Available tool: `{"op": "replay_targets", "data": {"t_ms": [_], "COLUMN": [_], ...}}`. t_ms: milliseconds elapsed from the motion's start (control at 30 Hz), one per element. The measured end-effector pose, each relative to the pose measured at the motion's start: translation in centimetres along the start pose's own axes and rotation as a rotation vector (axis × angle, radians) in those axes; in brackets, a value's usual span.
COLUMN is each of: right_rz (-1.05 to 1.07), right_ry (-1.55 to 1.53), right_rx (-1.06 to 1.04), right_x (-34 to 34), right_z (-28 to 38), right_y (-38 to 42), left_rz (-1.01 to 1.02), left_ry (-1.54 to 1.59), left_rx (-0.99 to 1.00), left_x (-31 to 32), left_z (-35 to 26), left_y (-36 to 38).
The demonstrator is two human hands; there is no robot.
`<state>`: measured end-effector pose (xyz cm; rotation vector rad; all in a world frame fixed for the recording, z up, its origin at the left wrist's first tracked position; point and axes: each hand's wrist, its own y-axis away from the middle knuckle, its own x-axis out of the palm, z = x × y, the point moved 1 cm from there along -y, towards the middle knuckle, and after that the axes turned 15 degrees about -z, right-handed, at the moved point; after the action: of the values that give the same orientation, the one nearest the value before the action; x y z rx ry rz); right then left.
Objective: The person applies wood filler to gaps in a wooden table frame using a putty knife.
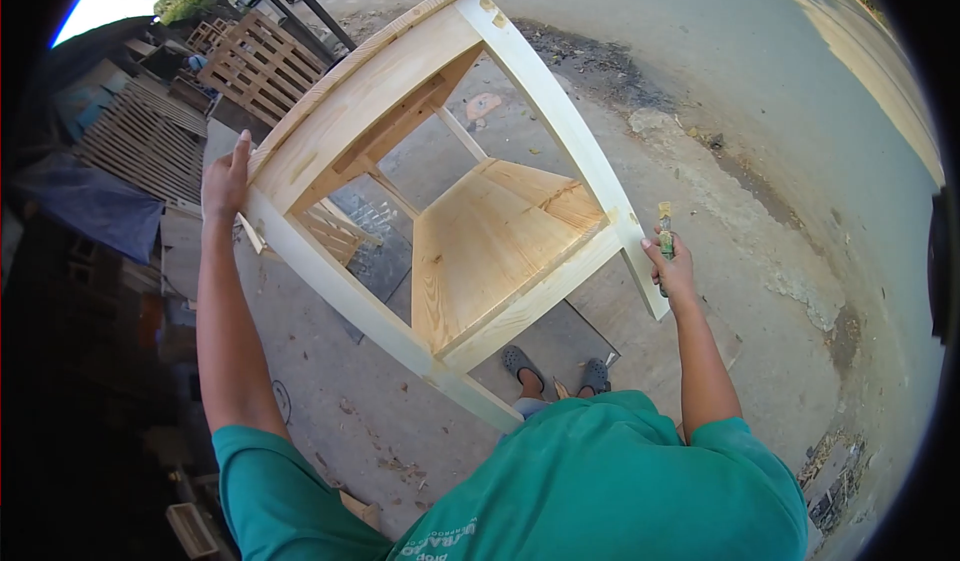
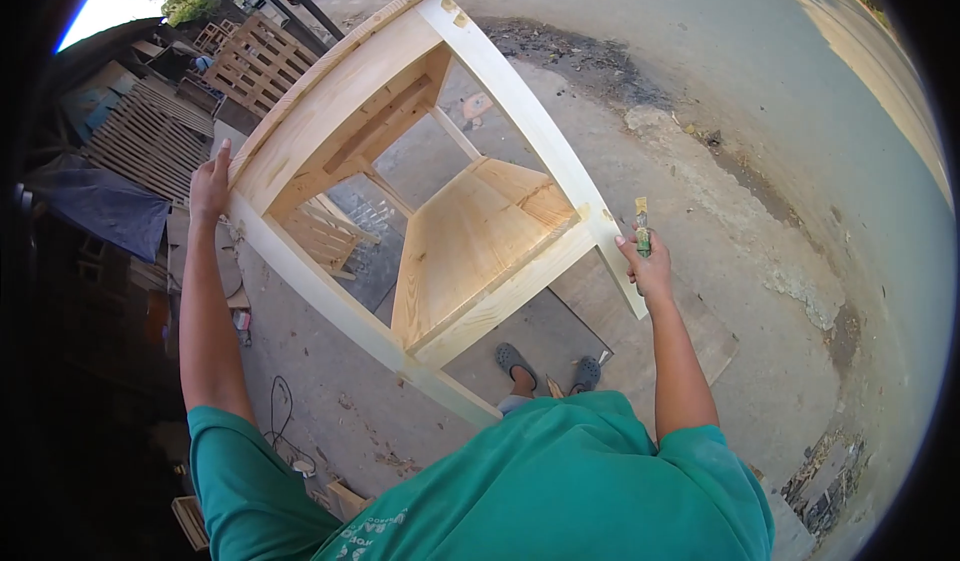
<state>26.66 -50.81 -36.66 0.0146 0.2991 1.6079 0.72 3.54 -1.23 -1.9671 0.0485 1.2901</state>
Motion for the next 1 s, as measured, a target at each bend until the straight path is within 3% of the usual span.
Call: {"op": "replay_targets", "data": {"t_ms": [600, 700, 800, 900, 1000], "right_rz": [0.073, -0.023, -0.108, 0.271, 0.806], "right_ry": [0.082, 0.175, -0.080, -0.015, 0.459], "right_rx": [-0.022, -0.105, -0.134, -0.225, -0.634], "right_x": [1.4, 1.4, 2.0, 4.1, 12.9], "right_z": [-1.1, 0.0, 4.9, 10.7, 16.6], "right_y": [-0.9, -0.6, 0.1, 1.3, 5.9], "left_rz": [0.059, 0.040, 0.060, -0.031, 0.017], "left_ry": [-0.050, -0.042, -0.055, 0.032, 0.037], "left_rx": [-0.025, 0.009, 0.026, 0.125, 0.060], "left_x": [-0.5, -0.3, 0.2, 1.0, -0.5], "left_z": [-0.7, -0.6, 0.0, 0.4, -0.5], "left_y": [0.0, 0.3, -0.1, -0.9, 0.6]}}
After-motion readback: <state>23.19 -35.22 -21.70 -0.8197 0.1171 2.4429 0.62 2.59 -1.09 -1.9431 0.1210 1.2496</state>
